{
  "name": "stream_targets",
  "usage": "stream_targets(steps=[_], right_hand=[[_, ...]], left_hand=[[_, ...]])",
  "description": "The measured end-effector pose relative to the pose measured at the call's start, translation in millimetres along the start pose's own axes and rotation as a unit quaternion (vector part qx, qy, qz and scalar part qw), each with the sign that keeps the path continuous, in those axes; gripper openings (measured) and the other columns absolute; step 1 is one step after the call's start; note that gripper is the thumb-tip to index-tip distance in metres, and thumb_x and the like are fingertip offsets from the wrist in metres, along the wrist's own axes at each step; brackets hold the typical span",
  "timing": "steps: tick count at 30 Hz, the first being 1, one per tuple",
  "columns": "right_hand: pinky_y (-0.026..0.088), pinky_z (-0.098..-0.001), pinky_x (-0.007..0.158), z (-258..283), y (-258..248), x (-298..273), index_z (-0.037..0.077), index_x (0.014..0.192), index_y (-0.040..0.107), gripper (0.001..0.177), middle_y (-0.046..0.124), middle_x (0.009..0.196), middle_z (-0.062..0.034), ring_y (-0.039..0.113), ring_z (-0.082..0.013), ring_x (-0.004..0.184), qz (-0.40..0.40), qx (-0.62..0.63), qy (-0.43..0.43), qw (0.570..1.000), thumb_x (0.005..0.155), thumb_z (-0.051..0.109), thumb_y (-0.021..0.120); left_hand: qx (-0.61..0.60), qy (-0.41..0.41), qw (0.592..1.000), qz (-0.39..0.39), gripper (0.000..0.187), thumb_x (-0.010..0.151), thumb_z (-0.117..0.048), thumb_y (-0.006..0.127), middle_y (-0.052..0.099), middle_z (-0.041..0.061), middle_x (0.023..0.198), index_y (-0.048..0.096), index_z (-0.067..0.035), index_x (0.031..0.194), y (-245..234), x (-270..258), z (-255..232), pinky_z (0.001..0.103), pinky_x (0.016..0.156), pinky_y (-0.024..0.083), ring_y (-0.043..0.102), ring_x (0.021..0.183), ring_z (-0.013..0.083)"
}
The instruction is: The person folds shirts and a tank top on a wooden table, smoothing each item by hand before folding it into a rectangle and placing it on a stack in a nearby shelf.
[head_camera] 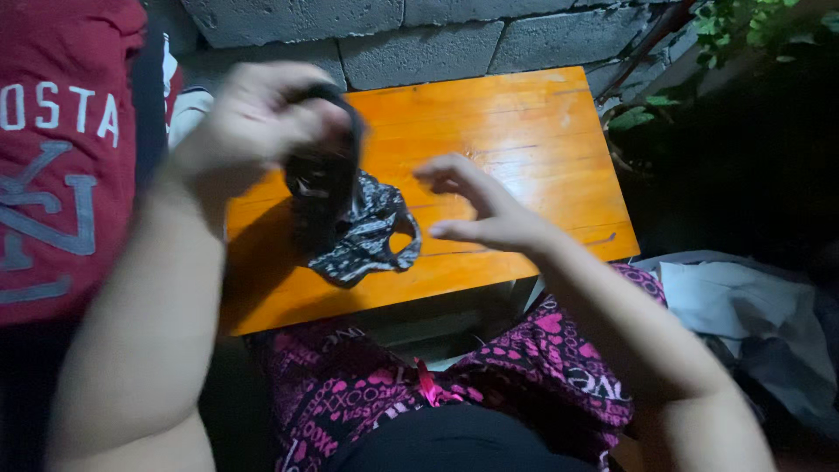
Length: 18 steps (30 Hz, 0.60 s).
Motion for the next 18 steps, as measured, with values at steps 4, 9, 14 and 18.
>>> stream_targets(steps=[4,9,14,18], right_hand=[[0.040,-0.0371,0.118,31,45,33,0.006,0.147,0.043,0.075,0.053,0.143,-0.0075,0.049,-0.0195,0.139,-0.051,0.034,-0.069,0.996,0.087,0.016,0.086],[0.060,-0.0403,0.090,-17,100,22,0.004,0.109,0.071,0.024,0.075,0.099,-0.0112,0.072,-0.0241,0.097,0.183,0.139,0.118,0.966,0.094,0.021,0.080],[0.057,-0.0404,0.085,-86,21,-22,0.014,0.094,0.075,0.018,0.075,0.099,-0.0093,0.070,-0.0296,0.095,0.275,-0.390,0.138,0.868,0.077,0.012,0.068],[0.057,-0.0448,0.081,-37,-176,-54,0.015,0.119,0.072,0.056,0.073,0.101,-0.0161,0.071,-0.0350,0.091,0.051,-0.587,0.274,0.760,0.066,0.023,0.088]], left_hand=[[0.000,0.032,0.996,0.086,0.014,0.104,-0.014,0.067,0.061,-0.001,0.080,0.068,-0.003,0.095,50,22,-20,0.022,0.064,0.047,0.056,0.074,0.0040],[-0.026,0.124,0.992,-0.014,0.015,0.112,-0.016,0.065,0.065,0.001,0.085,0.066,-0.003,0.106,13,10,-32,0.022,0.072,0.050,0.061,0.079,0.0055],[0.179,0.090,0.963,-0.180,0.014,0.110,-0.019,0.063,0.065,0.003,0.092,0.066,-0.005,0.108,-91,-39,-7,0.023,0.078,0.050,0.061,0.084,0.0093],[0.350,0.053,0.913,-0.201,0.016,0.109,-0.021,0.061,0.064,0.005,0.097,0.066,-0.007,0.111,-123,-52,-3,0.023,0.082,0.049,0.062,0.088,0.0124]])
Point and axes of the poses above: each hand's wrist, its own x-axis towards the middle knuckle, its own y-axis out of the palm, z = x × y, the point moved 9 cm from there along x, towards the middle knuckle
